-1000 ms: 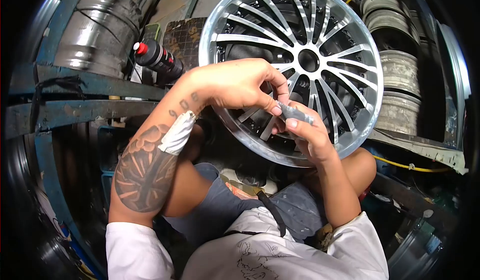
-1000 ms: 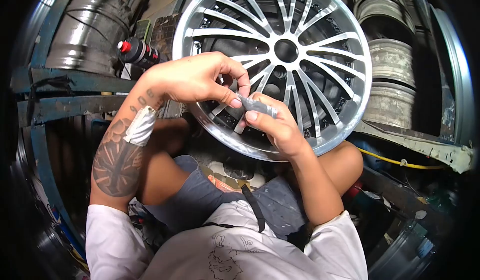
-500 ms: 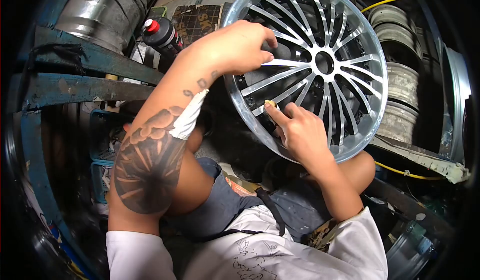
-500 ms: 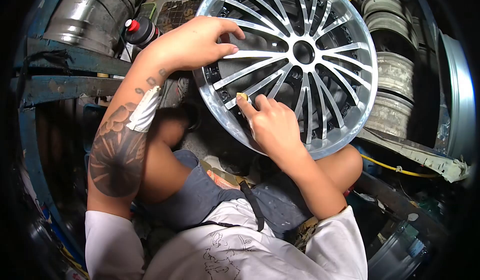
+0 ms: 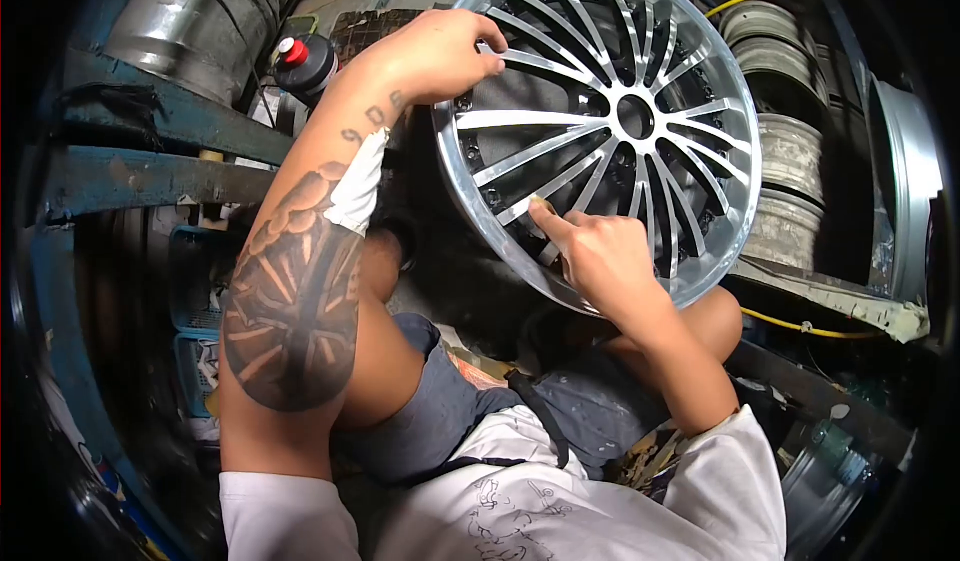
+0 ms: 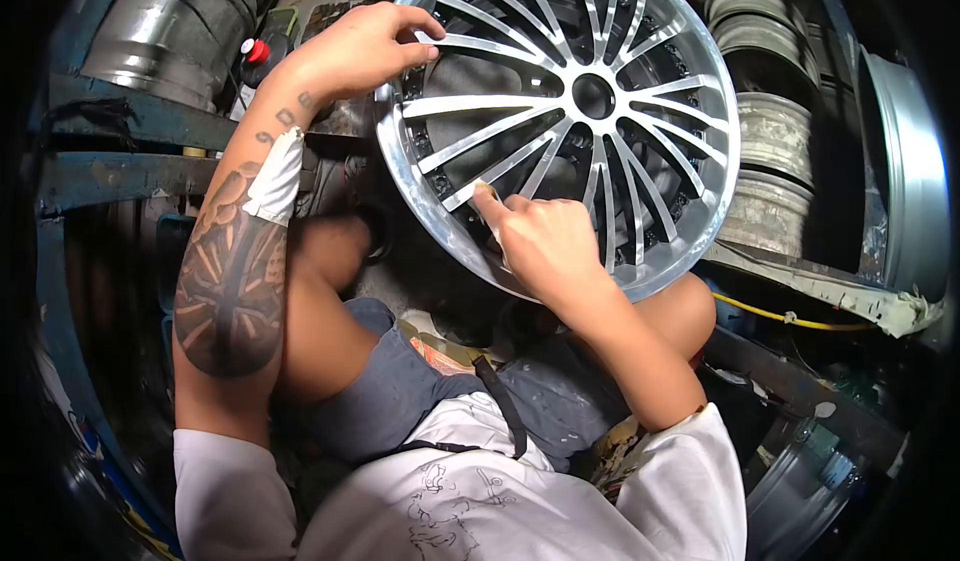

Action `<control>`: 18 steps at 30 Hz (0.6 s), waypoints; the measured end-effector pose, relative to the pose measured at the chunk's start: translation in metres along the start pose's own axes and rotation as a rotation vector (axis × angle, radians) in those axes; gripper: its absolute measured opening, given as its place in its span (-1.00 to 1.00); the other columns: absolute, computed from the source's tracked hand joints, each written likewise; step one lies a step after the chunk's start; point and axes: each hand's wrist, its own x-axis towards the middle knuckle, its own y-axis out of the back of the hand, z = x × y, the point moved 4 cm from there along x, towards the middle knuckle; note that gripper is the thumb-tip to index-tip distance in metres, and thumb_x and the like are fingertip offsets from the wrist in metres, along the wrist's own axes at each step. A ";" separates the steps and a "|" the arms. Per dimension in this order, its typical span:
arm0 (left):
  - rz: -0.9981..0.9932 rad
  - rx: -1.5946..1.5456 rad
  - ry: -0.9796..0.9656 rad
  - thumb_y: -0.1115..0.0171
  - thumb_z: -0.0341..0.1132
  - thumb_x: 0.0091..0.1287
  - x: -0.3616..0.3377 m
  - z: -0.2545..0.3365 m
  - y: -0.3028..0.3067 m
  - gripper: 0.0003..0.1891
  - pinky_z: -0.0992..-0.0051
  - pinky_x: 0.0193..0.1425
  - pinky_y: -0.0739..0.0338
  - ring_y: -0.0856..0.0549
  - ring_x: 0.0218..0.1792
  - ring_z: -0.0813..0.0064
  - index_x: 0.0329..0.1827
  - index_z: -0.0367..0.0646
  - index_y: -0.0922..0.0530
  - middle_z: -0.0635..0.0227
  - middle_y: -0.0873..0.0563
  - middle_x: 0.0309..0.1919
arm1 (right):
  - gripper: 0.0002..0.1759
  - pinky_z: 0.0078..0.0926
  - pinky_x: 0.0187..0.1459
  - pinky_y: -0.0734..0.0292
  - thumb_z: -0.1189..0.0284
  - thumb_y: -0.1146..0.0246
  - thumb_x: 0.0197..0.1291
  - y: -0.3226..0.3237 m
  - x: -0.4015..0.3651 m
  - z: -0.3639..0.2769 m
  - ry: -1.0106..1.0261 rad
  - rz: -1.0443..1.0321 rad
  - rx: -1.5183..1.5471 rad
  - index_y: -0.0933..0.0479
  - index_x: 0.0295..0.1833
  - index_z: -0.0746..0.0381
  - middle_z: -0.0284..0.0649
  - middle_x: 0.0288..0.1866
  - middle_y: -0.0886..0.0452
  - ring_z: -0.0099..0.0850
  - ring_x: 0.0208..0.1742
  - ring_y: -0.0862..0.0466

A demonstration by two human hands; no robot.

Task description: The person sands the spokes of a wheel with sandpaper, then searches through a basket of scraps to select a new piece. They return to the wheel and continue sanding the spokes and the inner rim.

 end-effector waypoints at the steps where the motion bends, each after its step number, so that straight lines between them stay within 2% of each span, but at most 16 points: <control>1: 0.031 0.022 -0.038 -0.39 -0.19 0.45 0.000 -0.003 0.001 -0.60 0.28 0.19 -0.67 -0.84 -0.02 0.20 0.26 -0.18 -0.73 0.04 -0.86 -0.07 | -0.39 -0.18 -0.42 -0.60 0.53 -0.28 0.14 0.008 -0.002 -0.002 -0.018 -0.020 0.010 -0.68 0.36 0.05 -0.24 -0.43 -0.65 -0.20 -0.48 -0.72; 2: 0.063 0.043 -0.076 -0.39 -0.19 0.45 -0.001 0.000 0.003 -0.61 0.28 0.19 -0.67 -0.84 -0.02 0.21 0.26 -0.18 -0.73 0.05 -0.86 -0.07 | -0.36 -0.17 -0.42 -0.59 0.55 -0.29 0.11 0.015 -0.002 -0.004 -0.035 -0.041 0.021 -0.68 0.37 0.04 -0.22 -0.43 -0.65 -0.18 -0.47 -0.71; 4: 0.031 0.016 -0.076 -0.39 -0.19 0.46 0.000 0.006 0.001 -0.61 0.27 0.18 -0.67 -0.84 -0.02 0.20 0.26 -0.17 -0.73 0.06 -0.87 -0.08 | -0.38 -0.15 -0.41 -0.60 0.54 -0.29 0.12 0.015 0.006 -0.006 -0.045 0.086 0.070 -0.69 0.35 0.01 -0.20 -0.40 -0.69 -0.17 -0.47 -0.72; 6: 0.003 -0.010 -0.051 -0.38 -0.19 0.46 0.000 0.014 0.001 -0.60 0.27 0.18 -0.66 -0.84 -0.02 0.19 0.27 -0.17 -0.73 0.06 -0.87 -0.08 | -0.38 -0.14 -0.40 -0.60 0.55 -0.29 0.12 -0.002 0.005 0.002 -0.066 -0.027 0.095 -0.69 0.36 0.02 -0.18 -0.39 -0.71 -0.15 -0.46 -0.72; 9: 0.007 0.015 -0.053 -0.38 -0.20 0.45 -0.002 0.016 0.002 -0.61 0.27 0.18 -0.67 -0.83 -0.03 0.17 0.27 -0.16 -0.73 0.04 -0.86 -0.08 | -0.40 -0.19 -0.42 -0.62 0.50 -0.26 0.16 0.008 -0.001 -0.001 -0.101 -0.139 -0.024 -0.66 0.37 0.02 -0.19 -0.37 -0.75 -0.20 -0.42 -0.79; 12: 0.013 0.053 -0.085 -0.37 -0.20 0.46 0.000 0.019 -0.004 -0.61 0.26 0.18 -0.67 -0.84 -0.02 0.16 0.26 -0.18 -0.73 0.03 -0.86 -0.06 | -0.38 -0.17 -0.43 -0.63 0.49 -0.26 0.16 -0.003 0.006 0.005 -0.054 0.019 0.034 -0.64 0.39 0.00 -0.18 -0.36 -0.76 -0.18 -0.42 -0.80; 16: 0.051 0.043 -0.098 -0.34 -0.22 0.47 -0.001 0.023 0.007 -0.63 0.26 0.21 -0.67 -0.84 0.01 0.16 0.25 -0.21 -0.73 0.03 -0.87 -0.05 | -0.39 -0.20 -0.41 -0.64 0.49 -0.27 0.17 0.015 0.000 -0.002 -0.121 -0.169 -0.067 -0.64 0.39 -0.01 -0.18 -0.32 -0.76 -0.21 -0.43 -0.80; 18: 0.090 -0.007 -0.165 -0.32 -0.26 0.46 0.001 0.029 0.004 -0.64 0.28 0.23 -0.67 -0.84 0.05 0.16 0.22 -0.24 -0.73 0.02 -0.87 -0.04 | -0.37 -0.20 -0.45 -0.63 0.50 -0.26 0.16 0.009 0.002 -0.001 -0.048 0.095 0.030 -0.65 0.40 -0.02 -0.21 -0.38 -0.72 -0.20 -0.47 -0.78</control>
